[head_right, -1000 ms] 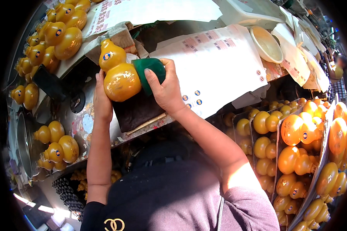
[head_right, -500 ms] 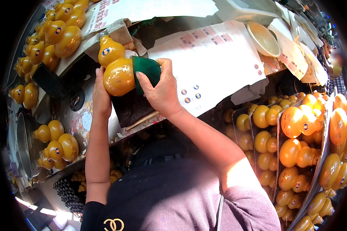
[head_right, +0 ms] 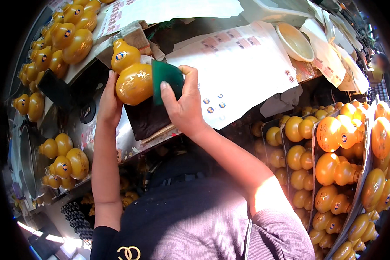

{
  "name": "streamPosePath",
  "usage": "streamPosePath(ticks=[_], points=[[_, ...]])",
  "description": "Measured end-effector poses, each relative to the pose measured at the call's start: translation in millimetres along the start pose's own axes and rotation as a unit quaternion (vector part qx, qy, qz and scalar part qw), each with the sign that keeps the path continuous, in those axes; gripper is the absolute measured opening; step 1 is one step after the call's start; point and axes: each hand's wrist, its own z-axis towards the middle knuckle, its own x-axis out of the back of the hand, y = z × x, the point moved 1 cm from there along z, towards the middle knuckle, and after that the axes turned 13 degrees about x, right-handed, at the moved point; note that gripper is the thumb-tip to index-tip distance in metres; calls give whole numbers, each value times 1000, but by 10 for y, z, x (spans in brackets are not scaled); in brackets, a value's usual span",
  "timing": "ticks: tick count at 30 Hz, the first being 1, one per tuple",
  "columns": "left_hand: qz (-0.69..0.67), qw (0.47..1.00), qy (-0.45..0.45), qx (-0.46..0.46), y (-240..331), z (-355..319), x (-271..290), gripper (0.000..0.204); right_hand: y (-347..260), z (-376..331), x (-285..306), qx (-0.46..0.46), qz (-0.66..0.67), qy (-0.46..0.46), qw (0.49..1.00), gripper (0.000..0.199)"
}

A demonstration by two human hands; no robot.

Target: The person repeatedly picks up yellow gourd-shaped objects, rubs them with a green cloth, and places them back on the workbench. The person handles the gourds one at a time, rotating them to wipe different sides before setting them down.

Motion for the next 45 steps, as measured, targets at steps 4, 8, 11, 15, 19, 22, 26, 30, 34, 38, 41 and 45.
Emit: streamPosePath(ticks=[4,8,11,15,19,22,26,30,34,38,41,45], points=[[7,1000,-4,-12,-41,64,31,50,97,6,-39,25,-44,-35,998,40],[10,1000,0,-18,-34,70,27,47,157,44,26,-21,-39,-22,999,38],[-11,1000,-8,-17,-59,87,59,47,17,63,45,-162,-10,-3,987,37],[-14,1000,-19,-19,-76,118,87,45,-152,1,-41,287,-171,-9,942,31],[-22,999,-33,-8,-93,153,130,48,-135,-146,-248,424,-261,-134,857,44],[-55,997,-45,7,-91,159,141,47,-193,-180,-337,436,-285,-166,837,41],[-42,999,-23,-5,-79,136,138,45,-257,-180,-371,413,-255,-239,841,37],[-51,998,6,-41,-167,141,232,46,-322,-2,-298,325,-163,-262,894,33],[-42,996,35,-71,-243,1,265,47,-535,617,-193,238,-97,-308,916,34],[-49,995,30,-85,-303,-55,264,46,-433,1080,-377,241,-117,-440,857,33],[-50,994,35,-88,-320,-85,261,45,-386,1260,-529,266,-140,-481,823,34],[-49,995,41,-79,-339,-137,260,45,-266,1336,-699,301,-147,-462,821,33]])
